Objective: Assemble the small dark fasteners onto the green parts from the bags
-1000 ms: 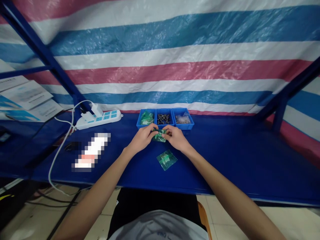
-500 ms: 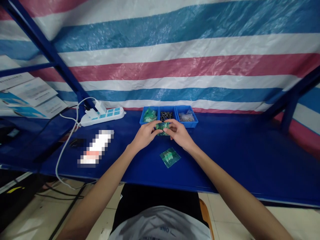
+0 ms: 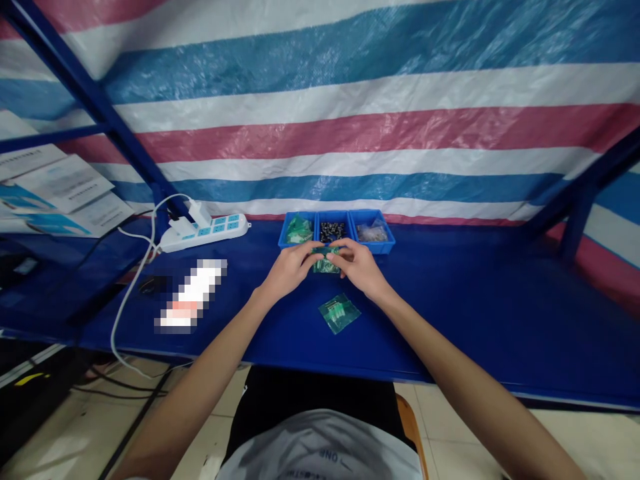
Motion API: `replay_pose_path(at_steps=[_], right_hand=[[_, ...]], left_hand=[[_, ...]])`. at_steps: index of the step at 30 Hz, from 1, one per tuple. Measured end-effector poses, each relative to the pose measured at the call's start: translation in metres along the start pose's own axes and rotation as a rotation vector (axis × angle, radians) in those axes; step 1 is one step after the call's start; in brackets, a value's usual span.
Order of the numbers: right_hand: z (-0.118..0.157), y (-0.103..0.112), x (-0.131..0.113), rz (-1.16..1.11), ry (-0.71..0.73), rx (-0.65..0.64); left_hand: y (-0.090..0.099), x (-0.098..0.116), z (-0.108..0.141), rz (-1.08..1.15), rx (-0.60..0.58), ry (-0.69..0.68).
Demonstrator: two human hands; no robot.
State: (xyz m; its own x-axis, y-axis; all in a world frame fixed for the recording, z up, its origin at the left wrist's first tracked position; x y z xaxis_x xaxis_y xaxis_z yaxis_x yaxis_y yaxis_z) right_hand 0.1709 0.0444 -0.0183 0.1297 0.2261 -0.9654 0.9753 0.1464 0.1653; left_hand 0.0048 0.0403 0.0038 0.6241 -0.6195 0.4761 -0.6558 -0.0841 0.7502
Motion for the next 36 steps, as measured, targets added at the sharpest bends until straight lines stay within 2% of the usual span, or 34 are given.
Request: replay_pose_path(at_steps=[6,21,36], right_hand=[[-0.0004,0.0022,-0.0007,-0.076,-0.014,0.055],[0.0003,0.0016,-0.0005,-0.107,-0.103,0.021],[0.0012,-0.0012,-0.0028,-0.070,-0.103,0.047]], left_hand=[[0.0017,0.0035,0.0013,0.061,-0.004,-0.022],[0.0026,-0.0002,-0.0024,0.164,0.027,0.029],[0.0024,-0.0040,-0.0026,0.167,0.004,0.056]])
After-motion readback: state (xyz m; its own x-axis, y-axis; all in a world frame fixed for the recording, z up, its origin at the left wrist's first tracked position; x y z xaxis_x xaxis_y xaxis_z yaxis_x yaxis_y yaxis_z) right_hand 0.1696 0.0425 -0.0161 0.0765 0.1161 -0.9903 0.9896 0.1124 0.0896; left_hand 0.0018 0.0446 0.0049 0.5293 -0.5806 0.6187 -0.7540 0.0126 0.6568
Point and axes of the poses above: each hand's wrist, its own z-axis away from the middle knuckle, its own y-axis out of the back of the hand, x = y × z, the point moved 5 cm from there along -z, towards the middle knuckle, and after that the axes turned 1 degree about y, right-handed, at the moved point
